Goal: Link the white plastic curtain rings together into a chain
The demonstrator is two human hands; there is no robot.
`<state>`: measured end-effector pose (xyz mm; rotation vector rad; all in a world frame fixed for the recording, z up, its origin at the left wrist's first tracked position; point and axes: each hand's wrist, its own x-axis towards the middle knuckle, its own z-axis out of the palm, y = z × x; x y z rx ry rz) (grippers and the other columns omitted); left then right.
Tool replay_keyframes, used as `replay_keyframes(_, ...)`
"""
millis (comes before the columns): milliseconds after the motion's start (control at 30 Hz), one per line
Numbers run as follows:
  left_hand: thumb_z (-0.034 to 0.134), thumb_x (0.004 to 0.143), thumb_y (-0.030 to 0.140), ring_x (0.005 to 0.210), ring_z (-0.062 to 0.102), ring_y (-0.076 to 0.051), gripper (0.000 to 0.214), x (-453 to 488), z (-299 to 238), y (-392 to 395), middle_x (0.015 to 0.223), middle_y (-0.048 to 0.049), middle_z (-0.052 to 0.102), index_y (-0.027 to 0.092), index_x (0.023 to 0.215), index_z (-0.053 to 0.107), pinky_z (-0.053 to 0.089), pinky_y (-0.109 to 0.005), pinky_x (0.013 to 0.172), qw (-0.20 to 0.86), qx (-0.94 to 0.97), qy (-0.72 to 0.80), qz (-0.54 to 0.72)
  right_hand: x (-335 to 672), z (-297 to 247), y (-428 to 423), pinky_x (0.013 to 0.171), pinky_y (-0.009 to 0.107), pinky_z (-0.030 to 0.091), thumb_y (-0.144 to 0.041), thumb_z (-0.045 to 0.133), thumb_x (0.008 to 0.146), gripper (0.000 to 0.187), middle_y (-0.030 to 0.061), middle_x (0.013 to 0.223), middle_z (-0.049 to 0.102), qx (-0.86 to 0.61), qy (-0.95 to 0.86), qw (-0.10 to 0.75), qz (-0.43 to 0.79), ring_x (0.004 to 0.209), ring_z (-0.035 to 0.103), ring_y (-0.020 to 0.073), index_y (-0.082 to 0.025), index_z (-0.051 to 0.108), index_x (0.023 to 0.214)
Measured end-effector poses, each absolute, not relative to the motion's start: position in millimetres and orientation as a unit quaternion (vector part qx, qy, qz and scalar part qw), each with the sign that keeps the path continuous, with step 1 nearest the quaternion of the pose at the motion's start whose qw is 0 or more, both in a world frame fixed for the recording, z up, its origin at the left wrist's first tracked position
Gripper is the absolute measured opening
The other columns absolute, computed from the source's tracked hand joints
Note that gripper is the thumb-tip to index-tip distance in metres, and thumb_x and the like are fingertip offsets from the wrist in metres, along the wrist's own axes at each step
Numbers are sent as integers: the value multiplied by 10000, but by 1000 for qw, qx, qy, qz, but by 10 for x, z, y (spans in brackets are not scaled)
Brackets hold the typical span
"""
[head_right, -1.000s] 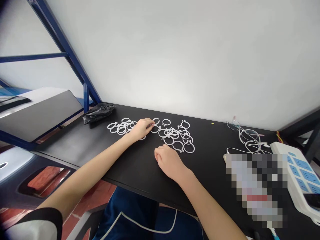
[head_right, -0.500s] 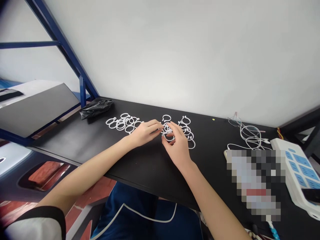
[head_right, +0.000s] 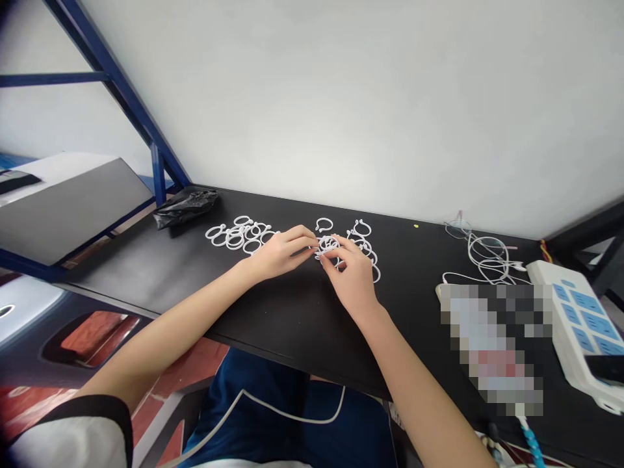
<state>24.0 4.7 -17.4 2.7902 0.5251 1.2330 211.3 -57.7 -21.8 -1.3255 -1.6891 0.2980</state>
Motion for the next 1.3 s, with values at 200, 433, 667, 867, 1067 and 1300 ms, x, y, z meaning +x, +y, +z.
replay_keyframes(200, 458, 991, 201, 886, 646, -150, 162, 239, -136, 22, 1023, -111, 651, 153, 1111, 557, 555, -254, 735, 13, 897, 173, 407, 2079, -223, -609, 612, 320, 582, -338, 631, 869, 177, 117, 1087, 741, -537, -670, 486, 164, 1101, 678, 317, -207, 683, 762)
replay_keyframes(433, 504, 966, 455, 885, 637, -199, 407, 192, -81, 14, 1037, -140, 642, 129, 1211, 504, 564, -322, 753, 52, 900, 189, 388, 1925, -206, -733, 589, 314, 572, -403, 644, 878, 220, 127, 1282, 664, -489, -630, 525, 298, 646, 703, 157, -196, 633, 805)
replay_keyframes(667, 381, 993, 521, 1006, 641, -243, 481, 207, -124, 1, 1180, -170, 619, 138, 1257, 504, 544, -355, 832, 123, 911, 197, 340, 1896, -253, -766, 605, 320, 587, -470, 621, 895, 252, 84, 1002, 741, -468, -640, 527, 306, 676, 720, 187, -221, 580, 888)
replay_keyframes(867, 411, 905, 713, 971, 659, -261, 667, 221, -189, 43, 1134, -174, 649, 133, 1216, 517, 539, -357, 800, 121, 922, 165, 327, 1864, -323, -768, 572, 294, 551, -483, 620, 889, 266, 27, 821, 702, -476, -653, 529, 261, 615, 674, 163, -230, 550, 847)
replay_keyframes(1067, 525, 829, 744, 772, 692, -207, 686, 216, -162, 41, 1053, -136, 694, 139, 1151, 537, 506, -290, 686, 98, 932, 186, 295, 1844, -363, -780, 541, 284, 485, -426, 487, 973, 263, -17, 617, 615, -473, -666, 520, 248, 547, 624, 156, -229, 571, 821)
replay_keyframes(1300, 715, 744, 609, 726, 689, -171, 656, 215, -125, -14, 1055, -92, 696, 161, 1190, 539, 462, -240, 611, 110, 934, 189, 282, 1848, -324, -772, 529, 277, 478, -423, 499, 965, 315, -20, 583, 587, -467, -690, 492, 253, 501, 573, 134, -211, 607, 759)
